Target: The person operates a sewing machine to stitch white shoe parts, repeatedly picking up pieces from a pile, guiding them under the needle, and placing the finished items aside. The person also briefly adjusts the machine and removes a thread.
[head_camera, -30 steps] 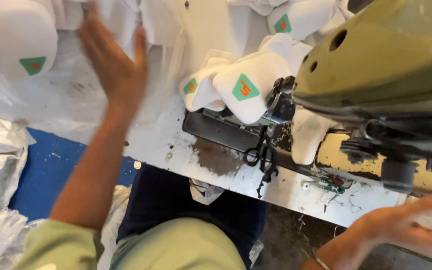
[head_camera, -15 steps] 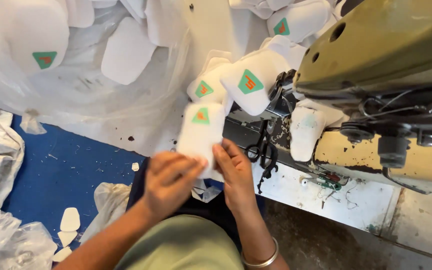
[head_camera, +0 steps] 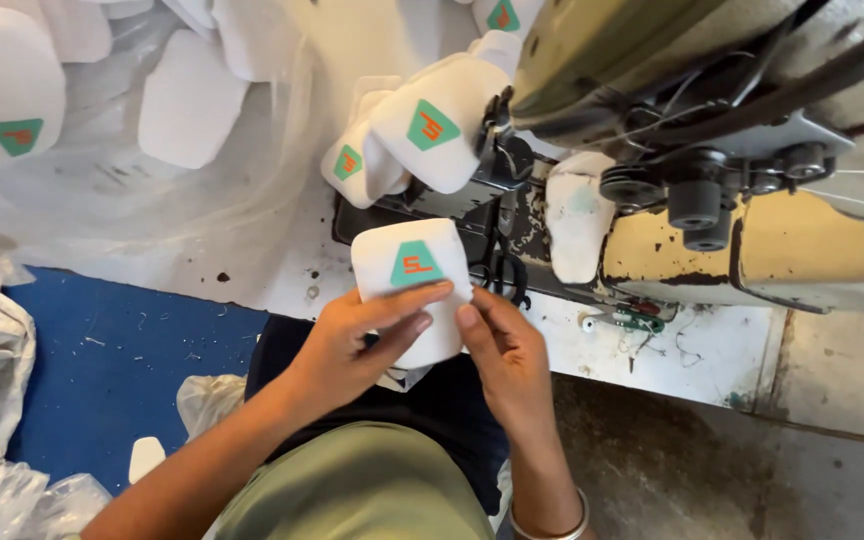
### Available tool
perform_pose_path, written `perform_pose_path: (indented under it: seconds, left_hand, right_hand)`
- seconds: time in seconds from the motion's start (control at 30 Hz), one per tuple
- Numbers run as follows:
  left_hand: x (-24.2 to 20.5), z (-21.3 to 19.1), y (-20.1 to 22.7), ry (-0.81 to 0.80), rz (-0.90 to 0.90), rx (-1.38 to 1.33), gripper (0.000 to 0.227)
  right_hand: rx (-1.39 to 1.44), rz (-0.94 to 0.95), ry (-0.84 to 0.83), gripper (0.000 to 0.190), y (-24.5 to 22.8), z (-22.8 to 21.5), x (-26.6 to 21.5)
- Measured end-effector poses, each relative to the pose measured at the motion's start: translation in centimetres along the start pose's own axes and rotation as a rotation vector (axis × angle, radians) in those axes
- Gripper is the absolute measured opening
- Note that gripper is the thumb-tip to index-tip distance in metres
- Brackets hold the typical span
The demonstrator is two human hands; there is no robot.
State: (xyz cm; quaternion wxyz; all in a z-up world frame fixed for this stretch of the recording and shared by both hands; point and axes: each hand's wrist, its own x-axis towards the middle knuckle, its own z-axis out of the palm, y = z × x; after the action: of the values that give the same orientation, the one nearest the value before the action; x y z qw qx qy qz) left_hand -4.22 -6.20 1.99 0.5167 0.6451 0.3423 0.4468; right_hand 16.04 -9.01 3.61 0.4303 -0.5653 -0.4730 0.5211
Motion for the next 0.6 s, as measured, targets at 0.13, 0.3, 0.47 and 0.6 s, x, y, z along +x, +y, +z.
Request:
perform_pose_path:
  seconds: [0.13, 0.3, 0.47, 0.6]
  left_hand:
    - [2.3, 2.5, 0.5, -0.019, -0.029, 0.073, 0.057]
    - [6.2, 4.7, 1.1, 0.218, -0.127, 0.129, 0.070]
    - [10.0, 3.1, 0.8, 0.224, -0.226, -0.175, 0.076]
    - [10.9, 1.5, 0.5, 0.107, -0.191, -0.234, 0.076]
  right_hand:
    - [-0.008, 0.026, 0.067, 0.035, -0.8, -2.1, 2.6]
    - [0.027, 0.139, 0.180, 0.029, -3.3, -2.4, 8.3]
    - [0.264, -0.212, 0.215, 0.022, -0.4, -2.0, 12.6]
    - [-0.076, 0.103, 0.421, 0.026, -2.4, -3.0, 12.0]
